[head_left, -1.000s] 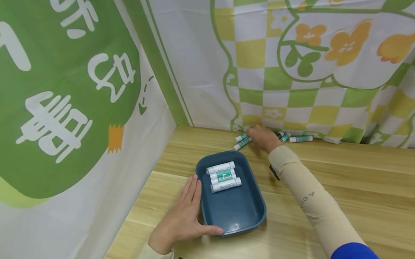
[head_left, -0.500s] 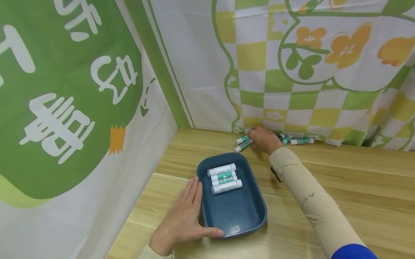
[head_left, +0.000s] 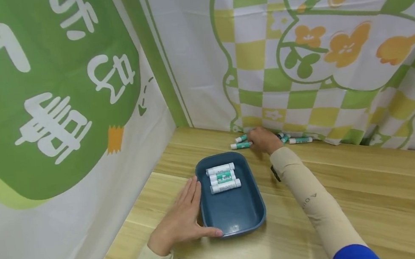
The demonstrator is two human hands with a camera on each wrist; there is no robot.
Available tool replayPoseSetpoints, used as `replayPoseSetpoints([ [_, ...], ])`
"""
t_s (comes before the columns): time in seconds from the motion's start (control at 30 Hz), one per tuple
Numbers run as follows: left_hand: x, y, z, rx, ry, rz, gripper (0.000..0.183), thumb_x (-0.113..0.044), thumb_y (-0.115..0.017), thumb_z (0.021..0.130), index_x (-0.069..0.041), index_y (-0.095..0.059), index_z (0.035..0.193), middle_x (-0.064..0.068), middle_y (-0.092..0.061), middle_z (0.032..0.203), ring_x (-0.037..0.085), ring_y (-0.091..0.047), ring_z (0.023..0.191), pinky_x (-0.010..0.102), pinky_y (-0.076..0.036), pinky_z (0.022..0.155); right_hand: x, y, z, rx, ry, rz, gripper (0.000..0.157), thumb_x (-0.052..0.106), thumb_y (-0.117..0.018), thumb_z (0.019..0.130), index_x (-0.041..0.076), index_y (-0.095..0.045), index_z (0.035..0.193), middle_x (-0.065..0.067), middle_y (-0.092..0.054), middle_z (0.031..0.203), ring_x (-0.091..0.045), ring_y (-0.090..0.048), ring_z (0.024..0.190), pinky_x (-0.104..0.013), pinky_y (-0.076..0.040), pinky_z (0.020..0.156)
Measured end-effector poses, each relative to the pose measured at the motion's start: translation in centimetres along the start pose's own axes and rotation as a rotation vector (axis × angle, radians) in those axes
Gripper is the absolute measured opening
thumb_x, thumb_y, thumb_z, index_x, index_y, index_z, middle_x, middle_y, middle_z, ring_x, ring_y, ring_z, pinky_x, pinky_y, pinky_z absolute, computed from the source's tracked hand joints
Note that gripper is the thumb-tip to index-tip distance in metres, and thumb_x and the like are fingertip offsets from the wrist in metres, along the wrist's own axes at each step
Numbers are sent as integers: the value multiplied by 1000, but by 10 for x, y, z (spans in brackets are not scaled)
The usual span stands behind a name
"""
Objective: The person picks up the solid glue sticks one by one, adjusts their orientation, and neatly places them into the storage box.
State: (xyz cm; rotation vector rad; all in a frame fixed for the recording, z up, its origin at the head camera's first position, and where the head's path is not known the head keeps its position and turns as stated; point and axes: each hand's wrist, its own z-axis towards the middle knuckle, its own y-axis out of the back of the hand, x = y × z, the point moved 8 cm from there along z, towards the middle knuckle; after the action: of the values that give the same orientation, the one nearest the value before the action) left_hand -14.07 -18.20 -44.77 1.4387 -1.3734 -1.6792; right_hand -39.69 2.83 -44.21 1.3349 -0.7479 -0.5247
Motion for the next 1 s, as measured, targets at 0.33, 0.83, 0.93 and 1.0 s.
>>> replayPoseSetpoints([
  [0.33,-1,4,0,-9,-2,14,147,-84,-76,72,7,-10,166,25,2,176,42,-1,166,56,-15,135,9,23,-11,-50,40,168,7,2,-77,94,-1,-77,88,-16,-80,95,-30,-77,89,-44,-65,82],
  [0.83,-3,2,2,-7,-18,17,146,-84,-75,73,9,-11,165,28,0,176,44,-3,165,57,-17,134,16,44,-27,-42,-1,235,16,14,-74,100,3,-80,110,-16,-81,106,-27,-79,93,-44,-66,85],
  [0.93,-3,2,1,-4,-16,15,146,-83,-76,73,10,-10,165,28,0,176,44,-3,165,58,-17,134,19,49,-31,-38,-6,246,18,16,-74,100,4,-80,112,-15,-82,105,-22,-77,87,-42,-66,81],
  [1.0,-3,2,1,-2,-13,19,146,-83,-76,73,9,-10,165,28,1,176,44,-3,165,57,-17,134,23,54,-33,-52,4,259,17,16,-74,100,3,-80,111,-15,-82,103,-21,-77,85,-41,-65,80],
])
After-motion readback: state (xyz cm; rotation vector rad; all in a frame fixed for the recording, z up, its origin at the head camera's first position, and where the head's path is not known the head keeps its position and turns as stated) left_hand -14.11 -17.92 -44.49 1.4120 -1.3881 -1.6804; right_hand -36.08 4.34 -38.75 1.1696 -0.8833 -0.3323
